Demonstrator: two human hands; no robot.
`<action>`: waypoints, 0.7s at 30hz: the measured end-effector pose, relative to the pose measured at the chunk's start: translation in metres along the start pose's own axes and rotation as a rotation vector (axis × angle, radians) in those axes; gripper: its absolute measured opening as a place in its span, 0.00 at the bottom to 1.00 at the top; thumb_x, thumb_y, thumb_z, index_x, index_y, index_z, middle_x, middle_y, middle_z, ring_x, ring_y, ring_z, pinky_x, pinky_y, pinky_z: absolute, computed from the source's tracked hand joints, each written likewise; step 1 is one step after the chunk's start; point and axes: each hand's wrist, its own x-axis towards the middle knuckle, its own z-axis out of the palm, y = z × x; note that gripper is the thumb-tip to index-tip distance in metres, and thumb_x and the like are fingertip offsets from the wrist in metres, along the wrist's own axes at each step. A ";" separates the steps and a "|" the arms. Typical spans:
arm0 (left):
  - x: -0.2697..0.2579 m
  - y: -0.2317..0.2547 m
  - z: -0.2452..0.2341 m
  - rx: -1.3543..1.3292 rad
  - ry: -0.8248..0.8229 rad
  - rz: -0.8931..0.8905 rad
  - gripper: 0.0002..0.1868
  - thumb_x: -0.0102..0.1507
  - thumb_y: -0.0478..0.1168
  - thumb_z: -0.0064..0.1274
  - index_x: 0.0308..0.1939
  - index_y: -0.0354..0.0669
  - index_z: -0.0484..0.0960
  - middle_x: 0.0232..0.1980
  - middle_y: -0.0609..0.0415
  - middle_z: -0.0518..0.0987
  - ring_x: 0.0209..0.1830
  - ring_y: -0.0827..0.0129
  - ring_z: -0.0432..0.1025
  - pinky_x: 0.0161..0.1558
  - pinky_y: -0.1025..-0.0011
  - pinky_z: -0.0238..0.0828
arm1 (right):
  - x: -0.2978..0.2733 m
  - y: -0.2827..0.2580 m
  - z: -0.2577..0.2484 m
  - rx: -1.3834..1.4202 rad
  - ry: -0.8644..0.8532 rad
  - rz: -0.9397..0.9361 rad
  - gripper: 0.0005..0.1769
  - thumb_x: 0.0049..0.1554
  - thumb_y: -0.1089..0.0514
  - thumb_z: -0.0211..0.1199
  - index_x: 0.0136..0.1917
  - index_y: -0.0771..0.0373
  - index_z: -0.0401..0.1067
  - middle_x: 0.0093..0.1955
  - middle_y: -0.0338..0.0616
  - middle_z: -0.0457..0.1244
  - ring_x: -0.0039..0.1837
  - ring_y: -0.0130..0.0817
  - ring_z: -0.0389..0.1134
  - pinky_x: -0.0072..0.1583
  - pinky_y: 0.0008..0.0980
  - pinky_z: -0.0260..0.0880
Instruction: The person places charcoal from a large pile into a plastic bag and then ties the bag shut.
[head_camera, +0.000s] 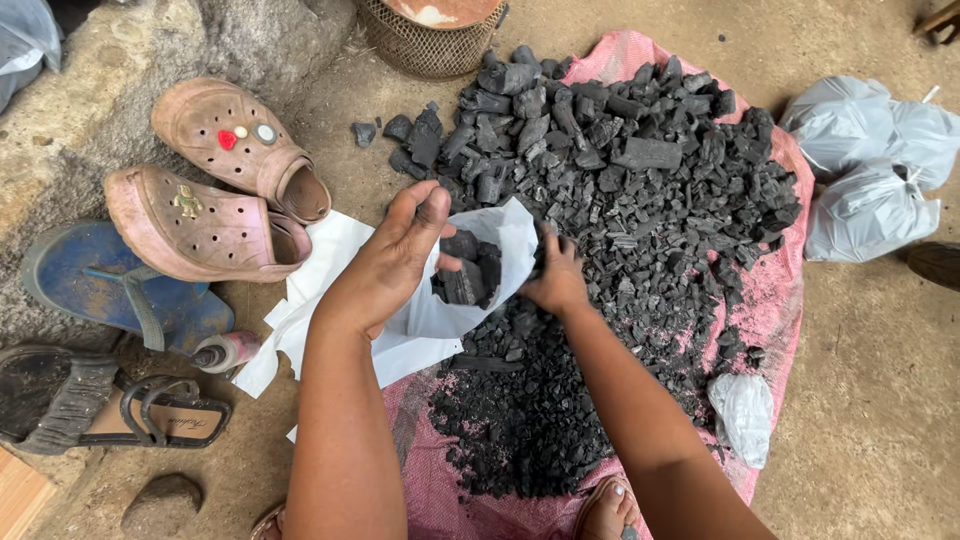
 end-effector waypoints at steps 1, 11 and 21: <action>-0.001 0.001 0.001 0.006 -0.005 -0.007 0.50 0.58 0.76 0.37 0.75 0.49 0.62 0.57 0.46 0.79 0.41 0.70 0.78 0.56 0.63 0.68 | -0.005 -0.003 0.000 -0.016 -0.024 0.021 0.75 0.34 0.44 0.85 0.82 0.29 0.38 0.84 0.54 0.42 0.80 0.73 0.44 0.73 0.61 0.57; -0.004 -0.011 -0.004 -0.133 0.072 -0.014 0.44 0.60 0.70 0.43 0.73 0.49 0.64 0.54 0.45 0.79 0.37 0.67 0.77 0.48 0.65 0.73 | 0.005 -0.015 0.020 0.022 0.169 0.149 0.51 0.49 0.48 0.73 0.79 0.31 0.49 0.76 0.51 0.55 0.72 0.67 0.58 0.66 0.54 0.67; -0.003 -0.008 -0.007 -0.091 0.087 -0.049 0.55 0.55 0.79 0.32 0.80 0.57 0.47 0.77 0.51 0.60 0.40 0.65 0.79 0.51 0.59 0.71 | 0.026 0.027 -0.018 1.107 0.183 -0.006 0.20 0.49 0.68 0.67 0.55 0.58 0.70 0.51 0.48 0.68 0.49 0.48 0.71 0.46 0.46 0.77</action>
